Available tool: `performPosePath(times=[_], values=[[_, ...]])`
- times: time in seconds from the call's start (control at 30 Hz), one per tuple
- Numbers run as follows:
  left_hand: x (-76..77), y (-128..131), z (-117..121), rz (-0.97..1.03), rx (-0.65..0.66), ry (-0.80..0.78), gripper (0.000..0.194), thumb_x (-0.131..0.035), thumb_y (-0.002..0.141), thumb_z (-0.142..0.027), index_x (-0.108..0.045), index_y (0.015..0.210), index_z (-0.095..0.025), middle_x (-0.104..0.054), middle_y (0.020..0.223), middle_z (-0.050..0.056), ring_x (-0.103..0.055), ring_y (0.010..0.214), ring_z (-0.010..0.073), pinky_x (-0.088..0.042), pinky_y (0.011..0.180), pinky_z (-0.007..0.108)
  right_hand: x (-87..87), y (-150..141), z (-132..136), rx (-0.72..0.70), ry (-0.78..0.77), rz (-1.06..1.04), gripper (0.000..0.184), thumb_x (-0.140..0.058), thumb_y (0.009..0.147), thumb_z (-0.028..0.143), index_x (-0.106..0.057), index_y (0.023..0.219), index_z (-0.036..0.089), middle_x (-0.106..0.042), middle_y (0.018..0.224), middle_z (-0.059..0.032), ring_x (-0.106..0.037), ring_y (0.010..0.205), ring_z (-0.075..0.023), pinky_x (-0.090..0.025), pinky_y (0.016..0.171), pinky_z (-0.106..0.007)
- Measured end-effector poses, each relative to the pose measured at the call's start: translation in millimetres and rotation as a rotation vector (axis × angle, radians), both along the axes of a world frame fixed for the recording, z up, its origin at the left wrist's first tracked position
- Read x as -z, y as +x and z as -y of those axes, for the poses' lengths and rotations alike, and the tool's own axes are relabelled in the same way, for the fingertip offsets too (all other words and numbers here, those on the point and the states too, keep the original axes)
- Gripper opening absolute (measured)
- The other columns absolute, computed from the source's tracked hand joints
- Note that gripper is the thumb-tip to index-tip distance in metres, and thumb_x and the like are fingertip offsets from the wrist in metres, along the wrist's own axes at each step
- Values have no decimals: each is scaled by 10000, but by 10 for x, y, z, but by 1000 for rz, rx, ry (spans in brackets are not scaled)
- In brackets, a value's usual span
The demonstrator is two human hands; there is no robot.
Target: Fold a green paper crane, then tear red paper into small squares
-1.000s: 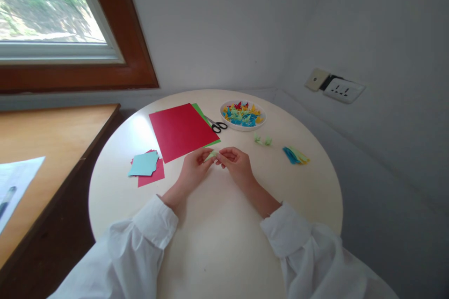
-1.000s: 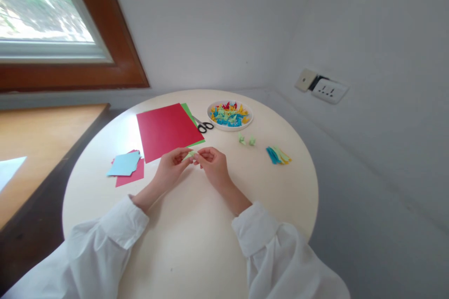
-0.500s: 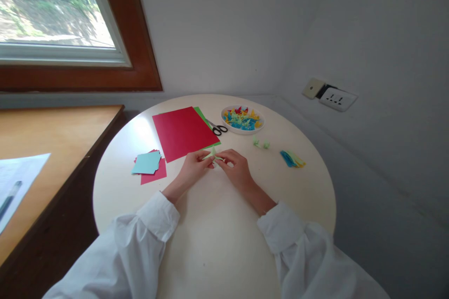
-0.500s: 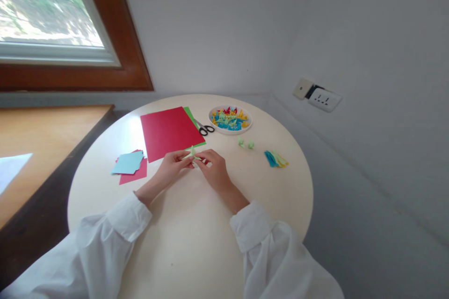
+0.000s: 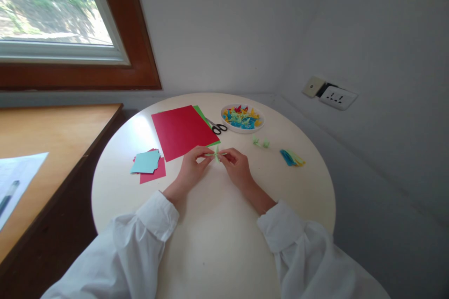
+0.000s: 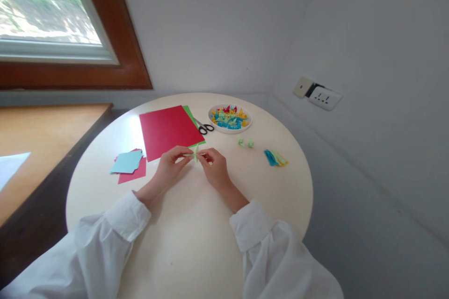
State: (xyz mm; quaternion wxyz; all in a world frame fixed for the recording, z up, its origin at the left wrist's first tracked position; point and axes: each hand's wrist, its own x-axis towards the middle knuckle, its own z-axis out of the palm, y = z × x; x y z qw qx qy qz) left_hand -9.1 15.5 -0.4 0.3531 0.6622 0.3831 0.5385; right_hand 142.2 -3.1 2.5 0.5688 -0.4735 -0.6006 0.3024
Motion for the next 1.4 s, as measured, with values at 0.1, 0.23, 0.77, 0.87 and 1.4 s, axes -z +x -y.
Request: performPosePath(times=[0.1, 0.23, 0.77, 0.87, 1.4], values=[[-11, 5, 14, -10, -18, 21, 112, -655, 720, -264, -672, 780, -171, -664, 795, 48, -614, 753, 156, -491, 716, 286, 17, -13, -2, -9, -18, -33, 118, -613, 710, 312, -642, 732, 200, -650, 736, -26, -581, 658, -152, -477, 627, -283], [-47, 19, 36, -8, -35, 14, 79, -646, 721, -246, -669, 747, -174, -658, 765, 41, -605, 720, 153, -475, 676, 272, 20, -24, 5, -23, -38, -71, 105, -616, 700, 297, -639, 728, 198, -642, 718, -21, -574, 642, -146, -468, 613, -274], [-84, 13, 84, -50, -82, 62, 109, -648, 727, -269, -671, 655, -192, -547, 675, 1, -532, 647, 135, -425, 632, 268, -18, -36, 29, -30, -41, -44, 124, -629, 703, 326, -640, 710, 203, -652, 749, -26, -602, 682, -160, -486, 614, -278], [-88, 18, 89, -55, -70, 58, 106, -653, 719, -266, -671, 651, -188, -537, 655, -5, -519, 623, 129, -414, 610, 264, -22, -31, 31, -9, -13, -16, 105, -617, 712, 307, -628, 693, 204, -640, 734, -23, -586, 669, -156, -469, 595, -275], [-165, 59, 74, 291, 62, -418, 378, -743, 628, -418, -673, 869, -135, -688, 873, 75, -629, 808, 185, -488, 782, 339, -50, -17, 65, -1, 104, 33, 100, -606, 758, 267, -687, 765, 209, -681, 787, -31, -613, 726, -153, -474, 612, -258]])
